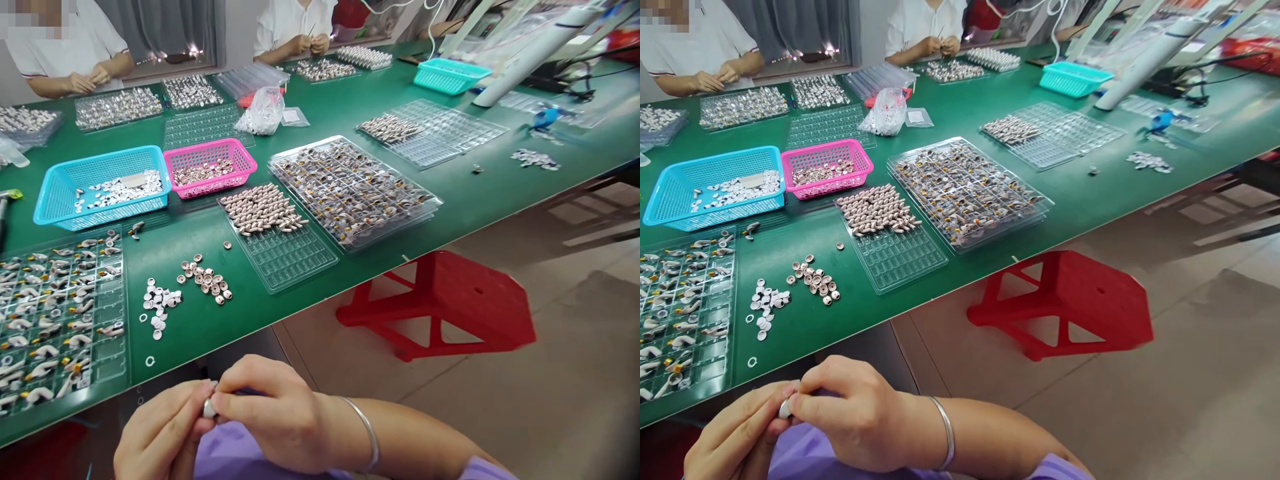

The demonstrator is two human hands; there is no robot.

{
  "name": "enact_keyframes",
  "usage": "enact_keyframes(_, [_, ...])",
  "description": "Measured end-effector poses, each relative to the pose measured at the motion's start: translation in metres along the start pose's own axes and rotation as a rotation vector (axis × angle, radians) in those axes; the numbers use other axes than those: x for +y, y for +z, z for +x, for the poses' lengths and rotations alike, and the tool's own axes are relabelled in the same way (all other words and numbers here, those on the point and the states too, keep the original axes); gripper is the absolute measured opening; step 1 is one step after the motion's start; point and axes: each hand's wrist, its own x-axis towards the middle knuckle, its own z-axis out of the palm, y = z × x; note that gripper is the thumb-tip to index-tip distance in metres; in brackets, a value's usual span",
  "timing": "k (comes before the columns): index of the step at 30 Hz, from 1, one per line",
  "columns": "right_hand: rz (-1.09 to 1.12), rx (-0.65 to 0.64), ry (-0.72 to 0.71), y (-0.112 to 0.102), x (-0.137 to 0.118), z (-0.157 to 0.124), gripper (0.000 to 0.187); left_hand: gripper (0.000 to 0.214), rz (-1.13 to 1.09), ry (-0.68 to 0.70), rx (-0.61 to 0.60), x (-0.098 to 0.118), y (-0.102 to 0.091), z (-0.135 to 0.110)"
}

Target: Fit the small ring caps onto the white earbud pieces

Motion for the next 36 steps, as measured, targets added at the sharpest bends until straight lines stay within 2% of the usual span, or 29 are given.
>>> enact_keyframes(9, [-0.009, 0.052, -0.085, 0.002, 0.001, -0.002, 0.022, 0.037, 0.014, 0.125, -0.041, -0.004, 0.001, 0.003])
enact_keyframes(17, [-0.044, 0.06, -0.076, 0.004, 0.003, -0.006, 0.021, 0.03, 0.051, 0.167, -0.077, -0.003, 0.001, 0.003])
enact_keyframes(23, [-0.046, 0.041, -0.063, 0.001, 0.001, -0.001, 0.023, 0.021, 0.058, 0.131, -0.033, 0.008, 0.002, 0.014])
enact_keyframes(31, [-0.084, 0.031, -0.035, -0.001, 0.001, 0.004, 0.023, 0.017, 0.09, 0.01, 0.064, 0.019, 0.01, 0.018])
enact_keyframes(36, [-0.147, 0.032, -0.018, -0.001, 0.004, 0.001, 0.023, 0.015, 0.141, -0.014, 0.019, 0.017, 0.01, 0.018])
